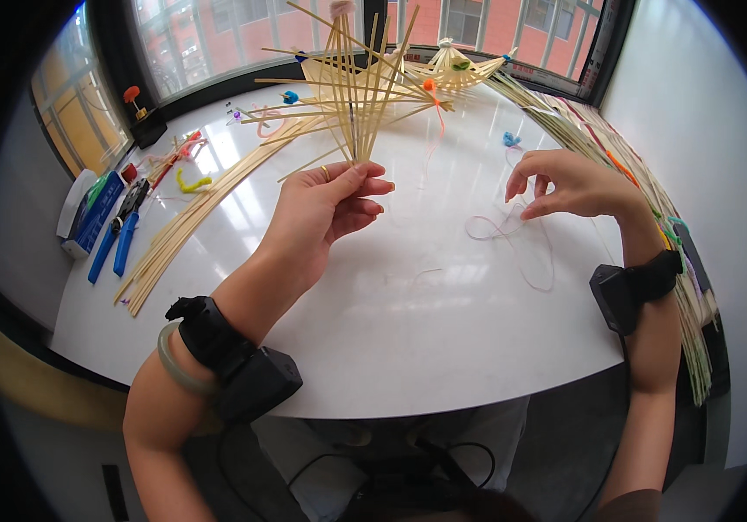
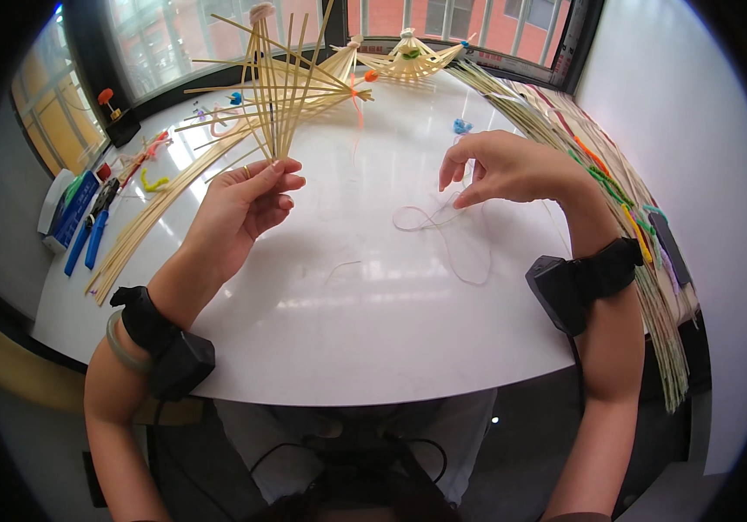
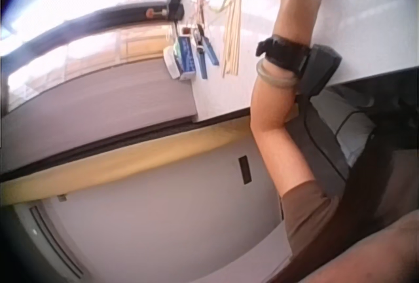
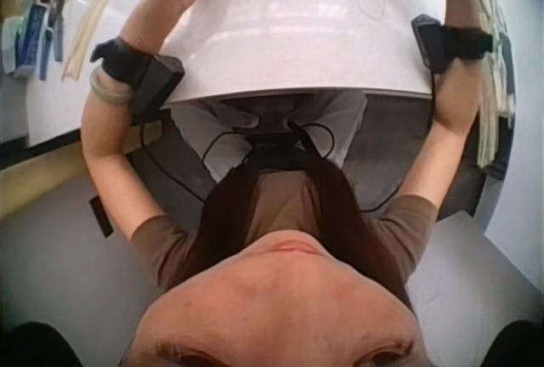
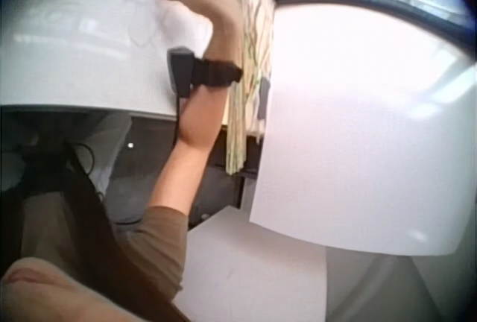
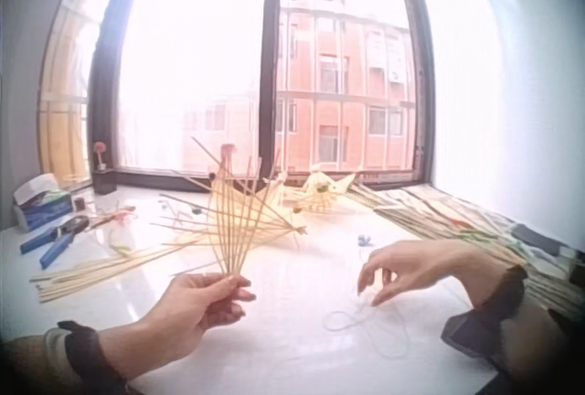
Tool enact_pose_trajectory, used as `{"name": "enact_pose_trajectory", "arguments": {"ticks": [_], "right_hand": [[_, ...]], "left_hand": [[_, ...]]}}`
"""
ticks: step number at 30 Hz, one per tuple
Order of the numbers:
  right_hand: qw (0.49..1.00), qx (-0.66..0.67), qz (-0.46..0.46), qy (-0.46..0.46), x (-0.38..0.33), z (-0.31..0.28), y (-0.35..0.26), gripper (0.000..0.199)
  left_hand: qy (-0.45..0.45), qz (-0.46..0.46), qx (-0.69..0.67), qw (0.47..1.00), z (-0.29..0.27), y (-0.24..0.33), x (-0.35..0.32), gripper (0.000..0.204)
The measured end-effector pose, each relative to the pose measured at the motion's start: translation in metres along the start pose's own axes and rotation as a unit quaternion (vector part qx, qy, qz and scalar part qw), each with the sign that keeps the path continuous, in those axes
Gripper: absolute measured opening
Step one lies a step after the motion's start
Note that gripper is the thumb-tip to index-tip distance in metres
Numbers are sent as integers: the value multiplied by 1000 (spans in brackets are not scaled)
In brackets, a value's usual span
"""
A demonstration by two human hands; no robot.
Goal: Weaving thin bamboo strips together to form a umbrella-like or basket-like structural framework using thread for binding.
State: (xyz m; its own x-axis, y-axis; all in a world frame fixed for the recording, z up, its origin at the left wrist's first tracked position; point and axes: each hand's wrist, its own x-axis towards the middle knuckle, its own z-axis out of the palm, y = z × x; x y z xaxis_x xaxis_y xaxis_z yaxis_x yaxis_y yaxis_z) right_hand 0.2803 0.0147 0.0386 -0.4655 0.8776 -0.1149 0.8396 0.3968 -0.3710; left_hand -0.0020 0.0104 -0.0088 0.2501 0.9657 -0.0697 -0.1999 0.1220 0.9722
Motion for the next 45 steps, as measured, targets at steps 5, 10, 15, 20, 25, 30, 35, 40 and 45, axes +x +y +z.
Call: {"name": "enact_pose_trajectory", "arguments": {"ticks": [5,10,15,20,25,30,35,40,45], "right_hand": [[999,-12,-39,-32,11,9,-5,16],[997,76,-16,26,5,0,-10,13],[982,182,-11,49,4,1,-18,11],[977,202,-15,69,4,2,-40,10],[971,227,10,79,14,17,-56,12],[930,340,-36,137,20,34,-82,18],[915,321,-108,218,23,41,-84,13],[914,302,-127,239,23,41,-82,14],[813,548,-149,124,21,32,-77,21]], "left_hand": [[-6,-3,10,1000,1,3,-2,20],[-9,0,12,1000,1,1,-2,21],[-15,-2,15,1000,0,0,0,22],[-16,-6,20,1000,2,2,-1,22],[-7,-11,17,1000,5,2,-2,22],[-38,-25,-1,999,7,1,-5,21],[-100,-66,2,993,8,1,-6,20],[-122,-67,-20,990,7,-2,-4,19],[-101,-74,-18,992,7,-2,-3,17]]}}
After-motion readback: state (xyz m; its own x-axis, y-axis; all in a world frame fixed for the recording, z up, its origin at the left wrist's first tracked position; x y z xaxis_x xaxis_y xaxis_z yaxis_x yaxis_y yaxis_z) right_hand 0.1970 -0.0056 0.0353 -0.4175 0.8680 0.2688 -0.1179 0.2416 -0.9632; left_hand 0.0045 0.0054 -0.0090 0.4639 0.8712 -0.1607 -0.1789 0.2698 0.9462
